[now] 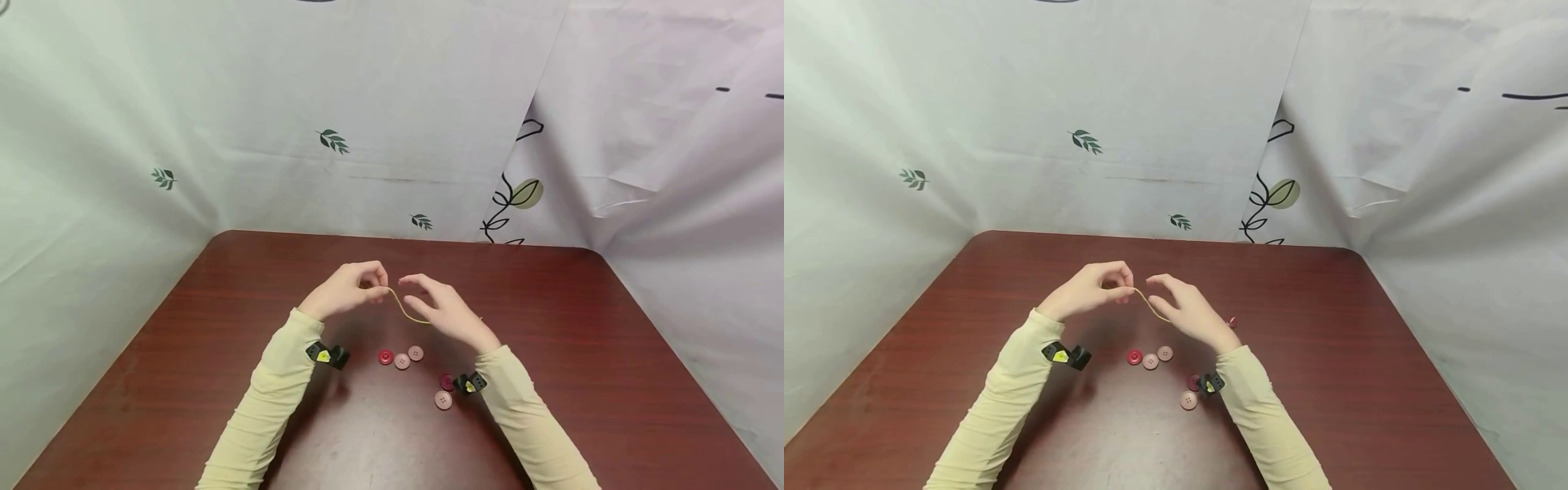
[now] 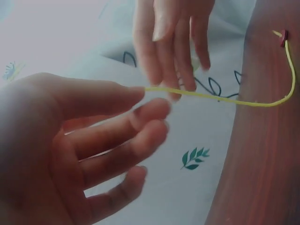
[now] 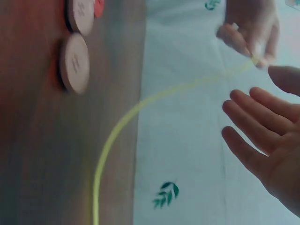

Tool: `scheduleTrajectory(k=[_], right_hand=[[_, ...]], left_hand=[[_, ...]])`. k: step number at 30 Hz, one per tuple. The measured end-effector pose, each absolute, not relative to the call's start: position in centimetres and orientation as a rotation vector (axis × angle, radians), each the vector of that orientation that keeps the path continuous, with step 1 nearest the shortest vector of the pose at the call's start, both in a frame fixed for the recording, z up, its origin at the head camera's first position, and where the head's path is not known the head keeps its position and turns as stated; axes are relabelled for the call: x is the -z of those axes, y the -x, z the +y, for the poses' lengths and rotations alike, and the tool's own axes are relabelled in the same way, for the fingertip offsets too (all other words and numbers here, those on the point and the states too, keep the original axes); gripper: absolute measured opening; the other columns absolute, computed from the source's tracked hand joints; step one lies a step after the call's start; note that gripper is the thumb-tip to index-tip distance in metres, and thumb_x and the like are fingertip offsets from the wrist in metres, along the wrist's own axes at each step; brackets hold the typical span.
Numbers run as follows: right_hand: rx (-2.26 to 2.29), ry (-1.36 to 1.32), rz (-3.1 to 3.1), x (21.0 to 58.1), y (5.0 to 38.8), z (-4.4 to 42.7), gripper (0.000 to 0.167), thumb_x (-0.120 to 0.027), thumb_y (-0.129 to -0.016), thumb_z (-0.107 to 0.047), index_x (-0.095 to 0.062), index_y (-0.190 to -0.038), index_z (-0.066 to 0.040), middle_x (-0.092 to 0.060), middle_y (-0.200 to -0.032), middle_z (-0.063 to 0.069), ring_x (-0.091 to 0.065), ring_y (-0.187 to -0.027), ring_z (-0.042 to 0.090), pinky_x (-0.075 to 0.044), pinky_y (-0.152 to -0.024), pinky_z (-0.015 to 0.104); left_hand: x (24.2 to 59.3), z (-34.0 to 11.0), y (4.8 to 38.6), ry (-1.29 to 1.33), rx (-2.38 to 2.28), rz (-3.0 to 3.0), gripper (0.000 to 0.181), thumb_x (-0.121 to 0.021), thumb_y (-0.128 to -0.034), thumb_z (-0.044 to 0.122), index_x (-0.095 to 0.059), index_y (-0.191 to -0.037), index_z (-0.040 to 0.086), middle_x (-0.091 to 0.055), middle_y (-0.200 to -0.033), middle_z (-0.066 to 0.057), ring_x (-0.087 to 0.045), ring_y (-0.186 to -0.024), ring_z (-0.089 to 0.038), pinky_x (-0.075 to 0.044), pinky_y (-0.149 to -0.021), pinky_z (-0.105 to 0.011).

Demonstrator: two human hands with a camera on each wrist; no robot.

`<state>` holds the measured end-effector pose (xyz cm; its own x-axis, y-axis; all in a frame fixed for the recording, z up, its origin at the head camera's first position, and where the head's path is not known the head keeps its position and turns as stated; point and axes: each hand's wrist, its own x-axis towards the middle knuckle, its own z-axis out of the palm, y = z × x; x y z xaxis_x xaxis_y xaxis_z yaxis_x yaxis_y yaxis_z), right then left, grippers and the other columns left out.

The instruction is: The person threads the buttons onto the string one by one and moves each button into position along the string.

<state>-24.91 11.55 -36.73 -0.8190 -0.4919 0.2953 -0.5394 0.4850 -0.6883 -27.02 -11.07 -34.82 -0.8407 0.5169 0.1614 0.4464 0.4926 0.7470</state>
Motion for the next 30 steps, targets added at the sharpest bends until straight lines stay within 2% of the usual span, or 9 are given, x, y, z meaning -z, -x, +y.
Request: scheduleTrajectory(k=[3,10,12,18,23,30], right_hand=[[-1.323,-0.892,-2.637,37.0,24.7,11.0,0.028,-0.058,-0.097,-0.017,-0.06,-0.123,-0.009,-0.067,-0.121,0.01,-0.066,-0.108,0.027,-0.051,-0.092,0.047],[-1.388,-0.803,-2.603,37.3,24.8,10.7,0.013,-0.063,-0.094,-0.017,-0.067,-0.103,-0.009,-0.072,-0.093,0.011,-0.068,-0.083,0.021,-0.052,-0.075,0.028],[-1.38,-0.787,-2.603,37.3,24.9,10.7,0.011,-0.065,-0.092,-0.017,-0.068,-0.099,-0.008,-0.072,-0.088,0.012,-0.066,-0.078,0.02,-0.051,-0.072,0.025],[-1.357,-0.747,-2.592,37.1,25.0,11.1,0.006,-0.067,-0.091,-0.014,-0.068,-0.092,-0.008,-0.069,-0.082,0.015,-0.06,-0.073,0.02,-0.051,-0.07,0.03],[-1.346,-0.719,-2.602,37.0,25.1,11.6,0.007,-0.066,-0.091,-0.014,-0.068,-0.092,-0.008,-0.068,-0.083,0.015,-0.058,-0.071,0.017,-0.051,-0.069,0.032],[-1.337,-0.711,-2.608,36.6,25.2,12.2,0.007,-0.066,-0.091,-0.014,-0.068,-0.094,-0.009,-0.068,-0.083,0.013,-0.058,-0.071,0.015,-0.052,-0.07,0.032]], left_hand=[[34.8,-10.5,26.8,-0.905,-1.297,2.64,0.006,-0.066,-0.0906,0.011,-0.059,-0.089,0.012,-0.07,-0.078,-0.016,-0.066,-0.073,-0.028,-0.048,-0.065,-0.028],[34.8,-9.9,26.5,-0.963,-1.288,2.645,0.007,-0.067,-0.0897,0.012,-0.06,-0.09,0.012,-0.069,-0.072,-0.003,-0.062,-0.067,-0.011,-0.047,-0.064,-0.026],[34.8,-9.9,26.5,-0.967,-1.286,2.645,0.007,-0.067,-0.0897,0.012,-0.06,-0.09,0.013,-0.069,-0.072,-0.004,-0.061,-0.066,-0.01,-0.047,-0.064,-0.026],[34.8,-10.1,26.7,-0.899,-1.263,2.64,0.015,-0.071,-0.0861,0.012,-0.059,-0.095,0.01,-0.069,-0.077,-0.008,-0.06,-0.068,-0.014,-0.046,-0.065,-0.027],[35.4,-10.3,27.1,-0.851,-1.065,2.642,0.021,-0.075,-0.0826,0.015,-0.062,-0.096,0.005,-0.068,-0.075,-0.001,-0.058,-0.069,-0.01,-0.046,-0.066,-0.025],[36.2,-10.2,27.5,-0.864,-0.879,2.613,0.022,-0.076,-0.0795,0.018,-0.065,-0.093,0.006,-0.068,-0.074,0.001,-0.058,-0.068,-0.008,-0.046,-0.067,-0.024]])
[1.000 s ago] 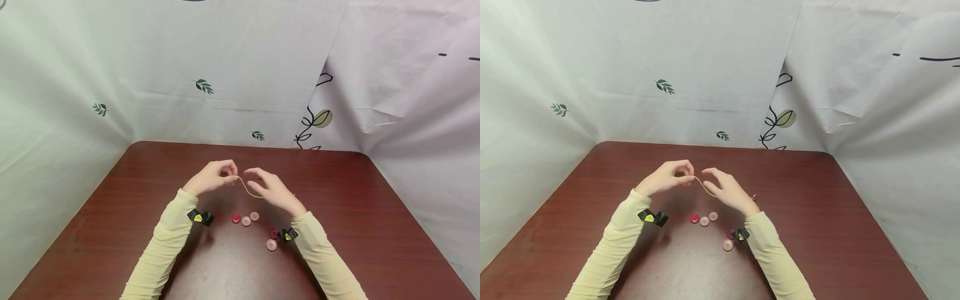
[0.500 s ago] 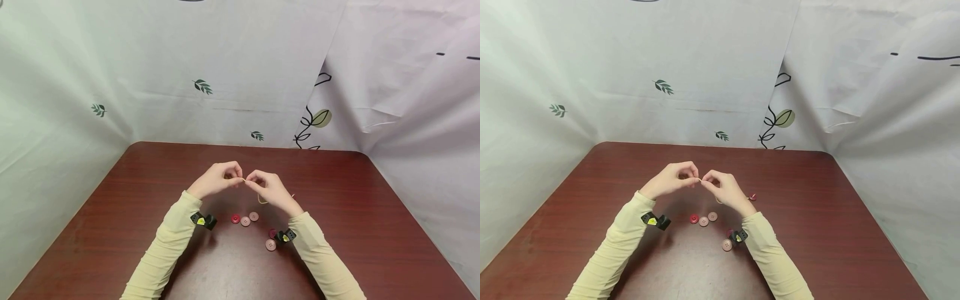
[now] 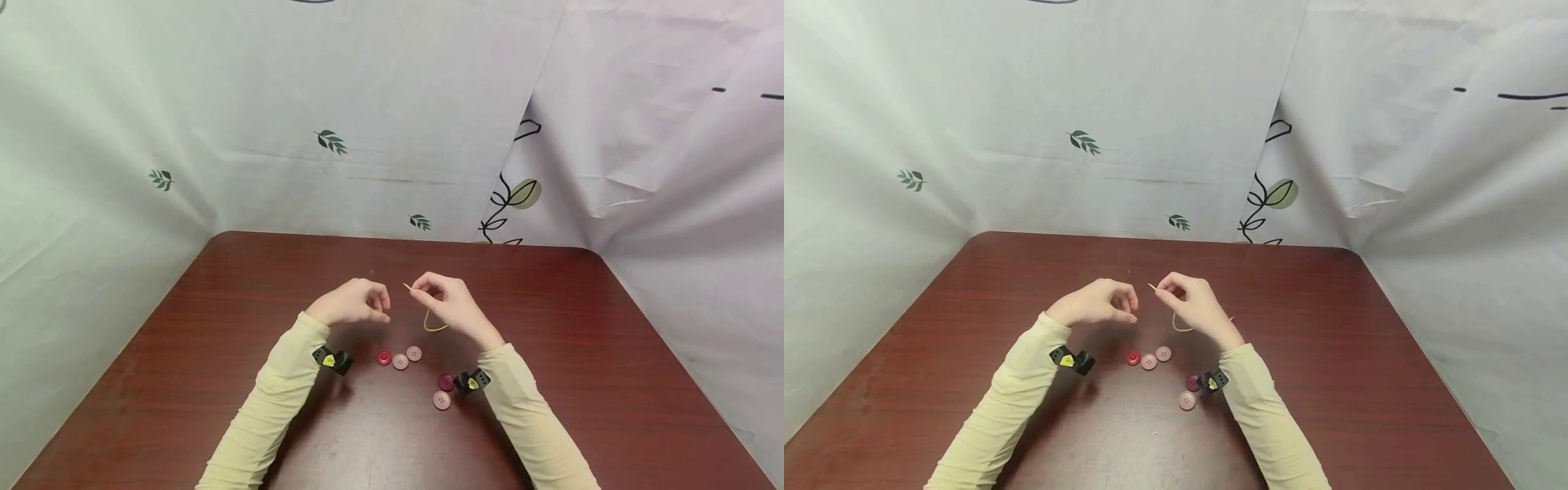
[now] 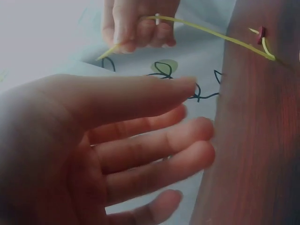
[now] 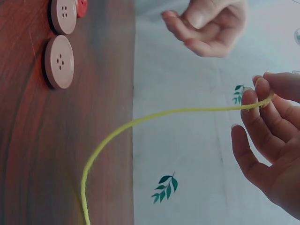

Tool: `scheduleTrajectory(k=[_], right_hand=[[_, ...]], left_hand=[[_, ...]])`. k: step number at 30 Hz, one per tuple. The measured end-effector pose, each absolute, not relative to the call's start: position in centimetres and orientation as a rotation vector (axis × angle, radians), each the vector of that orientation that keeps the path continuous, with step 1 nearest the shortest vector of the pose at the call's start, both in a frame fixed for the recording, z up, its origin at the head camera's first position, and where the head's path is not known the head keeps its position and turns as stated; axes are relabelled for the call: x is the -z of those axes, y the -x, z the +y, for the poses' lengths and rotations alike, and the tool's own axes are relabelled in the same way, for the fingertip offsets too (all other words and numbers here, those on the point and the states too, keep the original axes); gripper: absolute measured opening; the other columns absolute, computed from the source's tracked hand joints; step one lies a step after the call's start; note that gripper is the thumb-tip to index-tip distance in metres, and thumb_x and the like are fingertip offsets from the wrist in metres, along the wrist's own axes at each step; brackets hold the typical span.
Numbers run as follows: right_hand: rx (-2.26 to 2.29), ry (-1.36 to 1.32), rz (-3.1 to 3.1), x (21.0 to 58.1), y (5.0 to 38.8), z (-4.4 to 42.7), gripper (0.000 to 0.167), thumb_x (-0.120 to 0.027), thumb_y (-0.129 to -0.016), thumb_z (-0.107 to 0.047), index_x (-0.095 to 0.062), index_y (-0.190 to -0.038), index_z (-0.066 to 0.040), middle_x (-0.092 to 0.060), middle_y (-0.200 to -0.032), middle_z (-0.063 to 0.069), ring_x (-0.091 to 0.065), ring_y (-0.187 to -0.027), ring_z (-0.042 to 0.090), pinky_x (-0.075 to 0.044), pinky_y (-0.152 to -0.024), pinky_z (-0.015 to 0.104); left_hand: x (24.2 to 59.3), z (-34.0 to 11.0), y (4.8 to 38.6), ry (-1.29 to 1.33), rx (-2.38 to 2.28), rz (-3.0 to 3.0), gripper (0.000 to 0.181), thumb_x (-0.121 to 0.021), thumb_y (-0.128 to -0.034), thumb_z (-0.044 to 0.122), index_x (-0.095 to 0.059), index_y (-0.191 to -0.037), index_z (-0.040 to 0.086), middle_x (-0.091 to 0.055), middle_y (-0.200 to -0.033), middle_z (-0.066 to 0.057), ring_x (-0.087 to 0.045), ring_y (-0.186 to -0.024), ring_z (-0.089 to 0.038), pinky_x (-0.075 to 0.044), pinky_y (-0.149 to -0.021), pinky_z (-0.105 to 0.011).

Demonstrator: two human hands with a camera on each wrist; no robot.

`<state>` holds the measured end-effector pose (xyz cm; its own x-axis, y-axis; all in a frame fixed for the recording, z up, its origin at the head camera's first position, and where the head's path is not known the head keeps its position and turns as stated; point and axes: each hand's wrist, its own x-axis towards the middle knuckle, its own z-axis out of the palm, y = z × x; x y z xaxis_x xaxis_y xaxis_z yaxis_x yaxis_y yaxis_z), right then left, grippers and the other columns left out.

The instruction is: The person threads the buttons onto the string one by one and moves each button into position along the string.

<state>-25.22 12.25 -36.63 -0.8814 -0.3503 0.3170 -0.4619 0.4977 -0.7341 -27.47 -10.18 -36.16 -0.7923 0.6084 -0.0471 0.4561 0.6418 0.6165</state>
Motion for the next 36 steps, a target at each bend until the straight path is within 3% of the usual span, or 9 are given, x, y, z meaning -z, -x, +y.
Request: scheduleTrajectory(k=[10,17,22,26,32,36], right_hand=[[-1.304,-0.699,-2.615,36.4,25.3,12.9,0.006,-0.067,-0.091,-0.014,-0.068,-0.094,-0.009,-0.069,-0.085,0.015,-0.058,-0.071,0.015,-0.049,-0.066,0.022],[-1.227,-0.72,-2.616,36.6,25.5,13.0,0.006,-0.066,-0.091,-0.014,-0.068,-0.093,-0.009,-0.07,-0.084,0.01,-0.061,-0.074,0.014,-0.053,-0.07,0.031],[-1.196,-0.743,-2.614,36.5,25.5,13.2,0.005,-0.066,-0.091,-0.013,-0.067,-0.094,-0.009,-0.07,-0.085,0.011,-0.062,-0.076,0.015,-0.054,-0.072,0.036],[-1.178,-0.749,-2.615,36.6,25.6,13.2,0.005,-0.067,-0.091,-0.013,-0.068,-0.093,-0.009,-0.07,-0.084,0.008,-0.062,-0.075,0.014,-0.054,-0.072,0.035],[-1.144,-0.765,-2.63,36.7,25.8,13.3,0.005,-0.066,-0.091,-0.014,-0.068,-0.092,-0.01,-0.07,-0.083,0.006,-0.061,-0.074,0.011,-0.052,-0.069,0.024],[-1.146,-0.783,-2.634,36.8,25.8,13.3,0.005,-0.066,-0.091,-0.014,-0.067,-0.092,-0.009,-0.07,-0.082,0.007,-0.06,-0.073,0.011,-0.052,-0.069,0.026]], left_hand=[[37.0,-10.0,26.9,-0.868,-0.537,2.454,0.033,-0.083,-0.0723,0.023,-0.066,-0.097,0.009,-0.07,-0.075,0.001,-0.057,-0.067,-0.002,-0.045,-0.066,-0.019],[38.0,-8.8,26.1,-0.778,-0.444,2.335,0.038,-0.086,-0.0695,0.019,-0.062,-0.096,0.009,-0.062,-0.067,0.004,-0.054,-0.058,-0.004,-0.043,-0.059,-0.016],[38.4,-7.5,25.3,-0.742,-0.377,2.426,0.037,-0.089,-0.0666,0.019,-0.058,-0.086,0.01,-0.052,-0.064,0.008,-0.05,-0.055,-0.007,-0.039,-0.054,-0.018],[38.7,-6.8,24.9,-0.719,-0.333,2.501,0.034,-0.088,-0.0663,0.013,-0.057,-0.08,0.01,-0.05,-0.063,0.006,-0.049,-0.055,-0.009,-0.038,-0.053,-0.02],[38.9,-6.7,24.9,-0.727,-0.308,2.524,0.031,-0.087,-0.066,0.008,-0.058,-0.079,0.007,-0.048,-0.061,0.006,-0.048,-0.054,-0.01,-0.037,-0.052,-0.021],[38.9,-6.7,24.9,-0.753,-0.304,2.529,0.03,-0.087,-0.0652,0.009,-0.06,-0.079,0.007,-0.047,-0.061,0.007,-0.047,-0.056,-0.01,-0.036,-0.053,-0.021]])
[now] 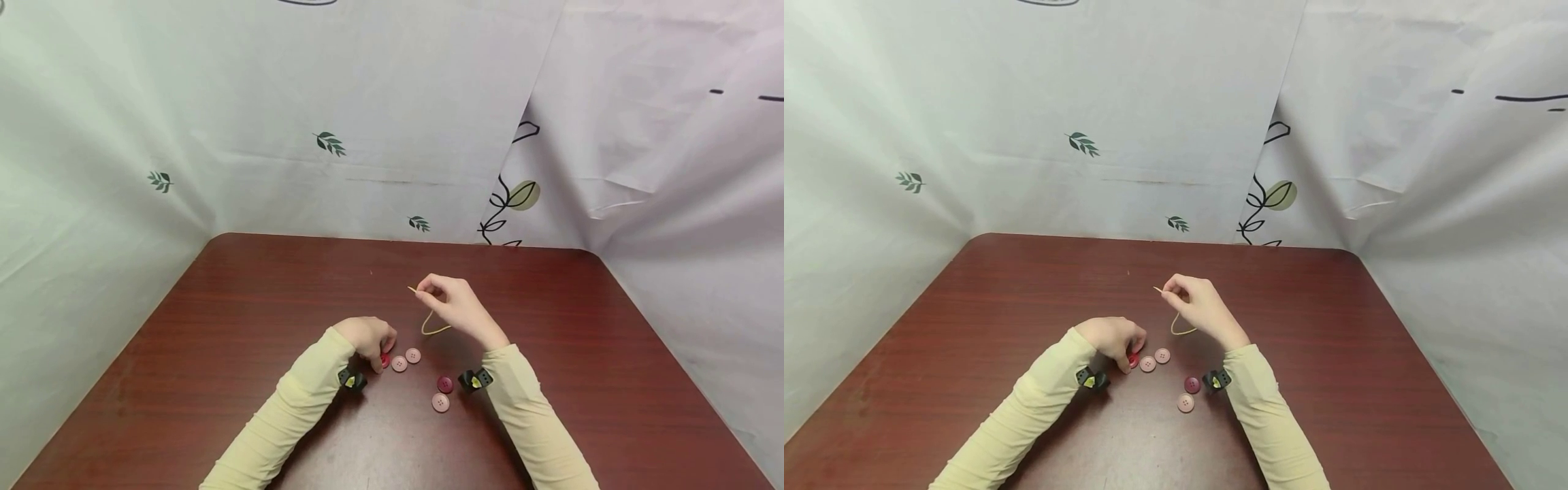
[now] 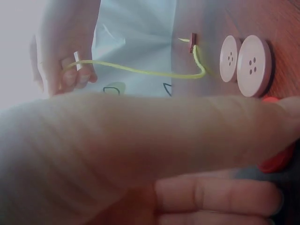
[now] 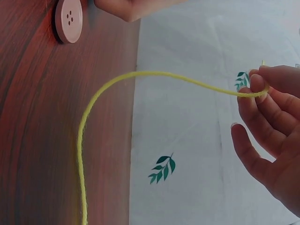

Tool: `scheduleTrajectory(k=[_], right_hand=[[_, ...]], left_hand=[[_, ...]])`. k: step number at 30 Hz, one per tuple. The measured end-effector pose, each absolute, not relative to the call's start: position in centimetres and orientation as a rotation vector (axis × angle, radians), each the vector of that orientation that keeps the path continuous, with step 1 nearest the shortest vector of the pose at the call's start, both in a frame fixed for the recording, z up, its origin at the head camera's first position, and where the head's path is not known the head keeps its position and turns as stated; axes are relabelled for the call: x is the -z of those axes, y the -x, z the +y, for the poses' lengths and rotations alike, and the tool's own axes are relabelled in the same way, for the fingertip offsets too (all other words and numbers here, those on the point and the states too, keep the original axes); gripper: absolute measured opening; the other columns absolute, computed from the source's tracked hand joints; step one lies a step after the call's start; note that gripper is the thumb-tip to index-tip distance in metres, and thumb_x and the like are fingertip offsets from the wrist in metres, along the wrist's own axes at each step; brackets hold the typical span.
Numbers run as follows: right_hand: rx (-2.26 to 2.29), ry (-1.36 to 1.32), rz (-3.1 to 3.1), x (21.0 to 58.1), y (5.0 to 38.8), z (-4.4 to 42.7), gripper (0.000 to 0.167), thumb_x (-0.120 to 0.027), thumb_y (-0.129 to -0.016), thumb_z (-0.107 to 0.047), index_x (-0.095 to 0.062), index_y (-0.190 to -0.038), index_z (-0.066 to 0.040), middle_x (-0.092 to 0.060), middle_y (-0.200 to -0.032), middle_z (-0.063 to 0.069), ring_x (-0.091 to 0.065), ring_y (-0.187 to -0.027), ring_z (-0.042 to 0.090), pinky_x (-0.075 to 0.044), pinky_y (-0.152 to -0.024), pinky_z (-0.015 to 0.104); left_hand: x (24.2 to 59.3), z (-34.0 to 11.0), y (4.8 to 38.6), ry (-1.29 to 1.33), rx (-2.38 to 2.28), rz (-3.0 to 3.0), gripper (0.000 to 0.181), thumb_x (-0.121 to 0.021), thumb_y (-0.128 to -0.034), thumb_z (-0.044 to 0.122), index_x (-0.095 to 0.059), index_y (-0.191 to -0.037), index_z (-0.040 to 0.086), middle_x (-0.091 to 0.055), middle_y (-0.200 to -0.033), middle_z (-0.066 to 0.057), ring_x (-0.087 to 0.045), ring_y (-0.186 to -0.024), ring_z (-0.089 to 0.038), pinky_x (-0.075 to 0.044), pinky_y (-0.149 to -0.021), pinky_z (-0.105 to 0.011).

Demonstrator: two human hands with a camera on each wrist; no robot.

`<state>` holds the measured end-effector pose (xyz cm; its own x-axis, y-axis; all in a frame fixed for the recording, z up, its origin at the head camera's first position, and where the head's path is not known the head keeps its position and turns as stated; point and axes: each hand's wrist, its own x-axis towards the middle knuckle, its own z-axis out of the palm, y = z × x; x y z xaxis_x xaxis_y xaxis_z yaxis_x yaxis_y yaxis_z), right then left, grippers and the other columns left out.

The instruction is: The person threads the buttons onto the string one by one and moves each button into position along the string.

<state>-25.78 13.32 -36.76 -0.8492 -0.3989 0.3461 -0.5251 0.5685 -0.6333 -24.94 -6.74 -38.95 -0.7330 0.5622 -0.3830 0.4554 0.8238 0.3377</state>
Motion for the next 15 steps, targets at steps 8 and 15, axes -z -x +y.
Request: scheduleTrajectory(k=[8,15], right_hand=[[-1.124,-0.842,-2.666,36.88,25.82,13.34,0.006,-0.066,-0.091,-0.014,-0.067,-0.091,-0.008,-0.069,-0.081,0.007,-0.058,-0.073,0.009,-0.051,-0.071,0.025],[-1.064,-0.927,-2.702,36.74,25.72,13.49,0.004,-0.065,-0.092,-0.016,-0.067,-0.091,-0.012,-0.067,-0.079,0.0,-0.056,-0.072,0.007,-0.048,-0.07,0.023]], left_hand=[[38.88,-6.94,25.24,-0.841,-0.266,2.545,0.025,-0.087,-0.0648,0.013,-0.064,-0.075,0.008,-0.048,-0.06,0.01,-0.044,-0.062,-0.008,-0.034,-0.057,-0.02],[38.66,-7.57,25.91,-0.891,-0.33,2.539,0.022,-0.083,-0.0677,0.014,-0.062,-0.073,0.012,-0.051,-0.062,0.01,-0.045,-0.062,-0.006,-0.036,-0.058,-0.019]])
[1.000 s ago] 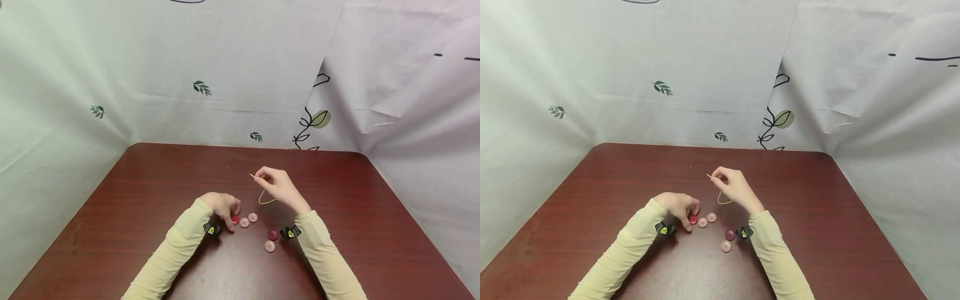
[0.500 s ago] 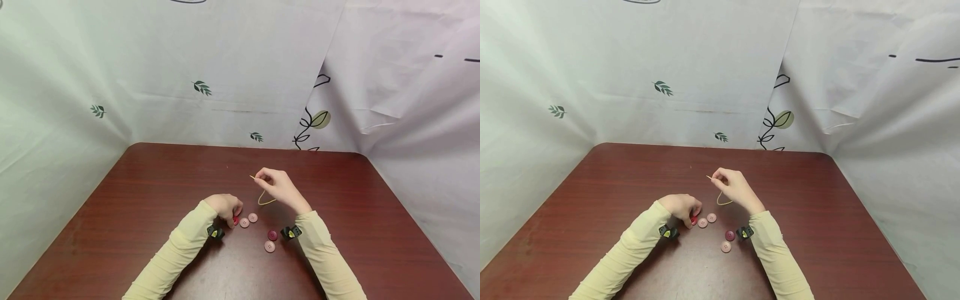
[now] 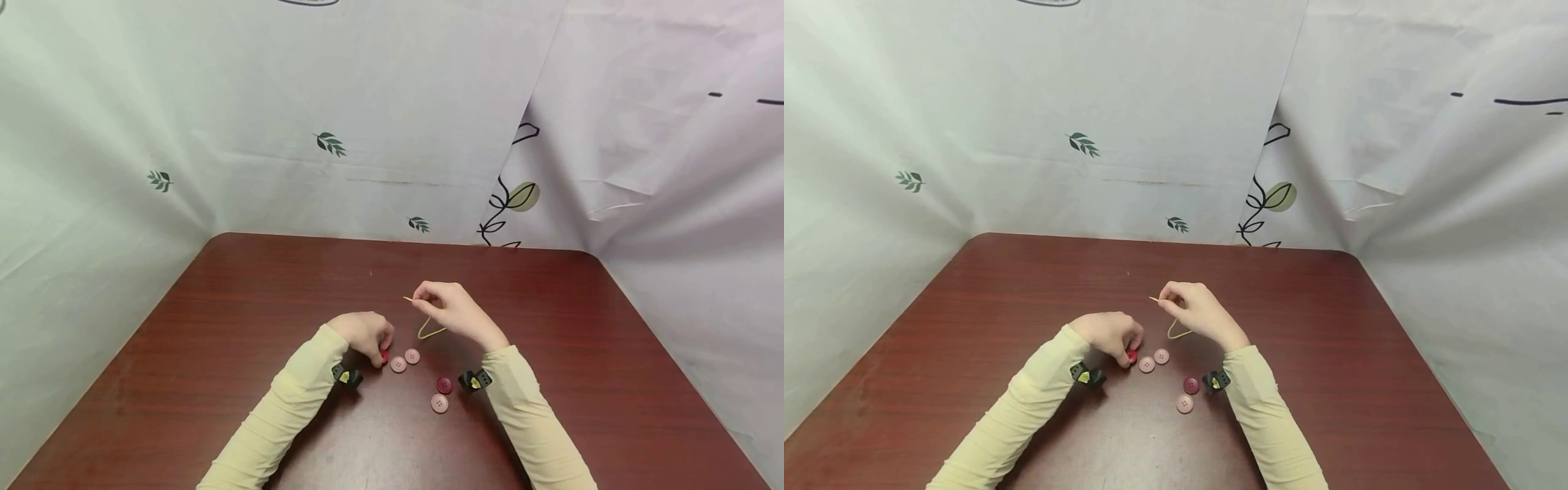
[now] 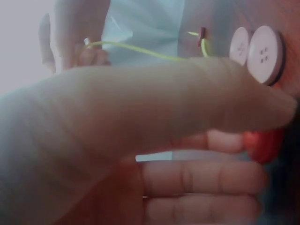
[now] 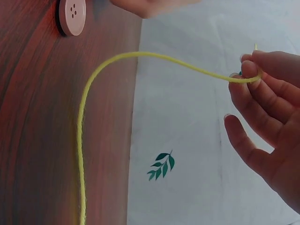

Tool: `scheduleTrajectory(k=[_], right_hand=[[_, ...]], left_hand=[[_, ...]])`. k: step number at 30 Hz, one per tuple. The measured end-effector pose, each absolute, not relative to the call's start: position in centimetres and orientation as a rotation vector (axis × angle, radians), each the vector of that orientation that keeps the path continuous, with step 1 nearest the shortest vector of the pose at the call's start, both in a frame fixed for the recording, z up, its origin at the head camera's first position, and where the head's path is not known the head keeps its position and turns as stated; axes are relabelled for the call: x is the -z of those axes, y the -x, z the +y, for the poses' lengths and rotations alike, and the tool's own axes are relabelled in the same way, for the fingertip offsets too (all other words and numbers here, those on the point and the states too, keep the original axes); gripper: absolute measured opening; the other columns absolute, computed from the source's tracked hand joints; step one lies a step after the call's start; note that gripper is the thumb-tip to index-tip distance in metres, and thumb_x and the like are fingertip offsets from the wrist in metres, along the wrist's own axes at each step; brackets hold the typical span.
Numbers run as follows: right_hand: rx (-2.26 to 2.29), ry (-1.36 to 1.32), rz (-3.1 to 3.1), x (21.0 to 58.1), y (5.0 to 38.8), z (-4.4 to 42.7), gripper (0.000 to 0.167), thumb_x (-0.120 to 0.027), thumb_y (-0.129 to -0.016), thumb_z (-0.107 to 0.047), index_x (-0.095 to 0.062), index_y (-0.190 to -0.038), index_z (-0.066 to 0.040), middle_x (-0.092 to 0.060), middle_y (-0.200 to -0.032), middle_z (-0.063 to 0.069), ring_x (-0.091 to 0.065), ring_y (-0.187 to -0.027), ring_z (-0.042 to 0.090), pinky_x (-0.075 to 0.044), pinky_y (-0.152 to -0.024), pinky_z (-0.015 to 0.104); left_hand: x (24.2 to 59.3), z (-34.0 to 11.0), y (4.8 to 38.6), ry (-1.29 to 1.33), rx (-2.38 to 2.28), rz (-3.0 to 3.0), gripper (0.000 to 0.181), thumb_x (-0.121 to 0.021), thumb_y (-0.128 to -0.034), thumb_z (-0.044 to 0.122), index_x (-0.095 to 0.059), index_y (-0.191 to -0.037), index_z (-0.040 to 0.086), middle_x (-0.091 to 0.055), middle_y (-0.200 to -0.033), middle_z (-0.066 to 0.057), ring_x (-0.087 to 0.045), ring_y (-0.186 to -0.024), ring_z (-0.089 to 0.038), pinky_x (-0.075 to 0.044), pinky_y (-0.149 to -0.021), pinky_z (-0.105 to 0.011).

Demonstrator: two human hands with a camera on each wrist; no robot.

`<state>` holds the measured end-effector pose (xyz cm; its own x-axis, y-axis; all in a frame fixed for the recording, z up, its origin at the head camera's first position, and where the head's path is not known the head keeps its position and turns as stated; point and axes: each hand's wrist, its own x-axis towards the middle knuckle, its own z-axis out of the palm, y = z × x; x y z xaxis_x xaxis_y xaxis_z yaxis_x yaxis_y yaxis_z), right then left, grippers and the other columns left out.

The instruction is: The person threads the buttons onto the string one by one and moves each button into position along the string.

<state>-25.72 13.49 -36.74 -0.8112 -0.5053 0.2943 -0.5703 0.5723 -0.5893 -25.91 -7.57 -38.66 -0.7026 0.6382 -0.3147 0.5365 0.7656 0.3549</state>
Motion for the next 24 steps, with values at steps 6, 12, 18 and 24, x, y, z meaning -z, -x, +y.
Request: scheduleTrajectory(k=[6,12,18,24], right_hand=[[-1.047,-0.946,-2.71,36.7,25.7,13.5,0.004,-0.064,-0.092,-0.016,-0.067,-0.09,-0.014,-0.067,-0.08,-0.003,-0.057,-0.073,0.006,-0.048,-0.07,0.022],[-1.034,-0.978,-2.719,36.8,25.7,13.5,0.006,-0.065,-0.092,-0.015,-0.067,-0.091,-0.01,-0.068,-0.081,0.003,-0.054,-0.071,0.008,-0.045,-0.066,0.021],[-0.999,-0.997,-2.741,37.0,25.8,13.4,0.005,-0.065,-0.092,-0.015,-0.067,-0.091,-0.01,-0.068,-0.08,0.005,-0.053,-0.069,0.007,-0.044,-0.065,0.021],[-0.971,-1.013,-2.752,37.4,26.0,13.4,0.005,-0.065,-0.091,-0.014,-0.067,-0.091,-0.01,-0.067,-0.078,0.001,-0.053,-0.069,0.007,-0.044,-0.064,0.021]], left_hand=[[38.0,-8.6,26.4,-0.895,-0.501,2.548,0.021,-0.08,-0.0697,0.011,-0.059,-0.075,0.011,-0.054,-0.061,0.009,-0.049,-0.06,-0.004,-0.038,-0.059,-0.018],[37.4,-9.3,27.0,-0.851,-0.576,2.603,0.021,-0.078,-0.0709,0.012,-0.058,-0.076,0.011,-0.053,-0.063,0.006,-0.048,-0.06,-0.005,-0.038,-0.059,-0.019],[37.2,-9.6,27.4,-0.848,-0.585,2.625,0.02,-0.079,-0.0717,0.013,-0.061,-0.079,0.012,-0.058,-0.07,0.003,-0.051,-0.063,-0.007,-0.041,-0.061,-0.02],[37.2,-10.1,27.6,-0.852,-0.609,2.605,0.019,-0.078,-0.0729,0.014,-0.061,-0.081,0.011,-0.059,-0.071,0.003,-0.052,-0.064,-0.007,-0.042,-0.061,-0.02]])
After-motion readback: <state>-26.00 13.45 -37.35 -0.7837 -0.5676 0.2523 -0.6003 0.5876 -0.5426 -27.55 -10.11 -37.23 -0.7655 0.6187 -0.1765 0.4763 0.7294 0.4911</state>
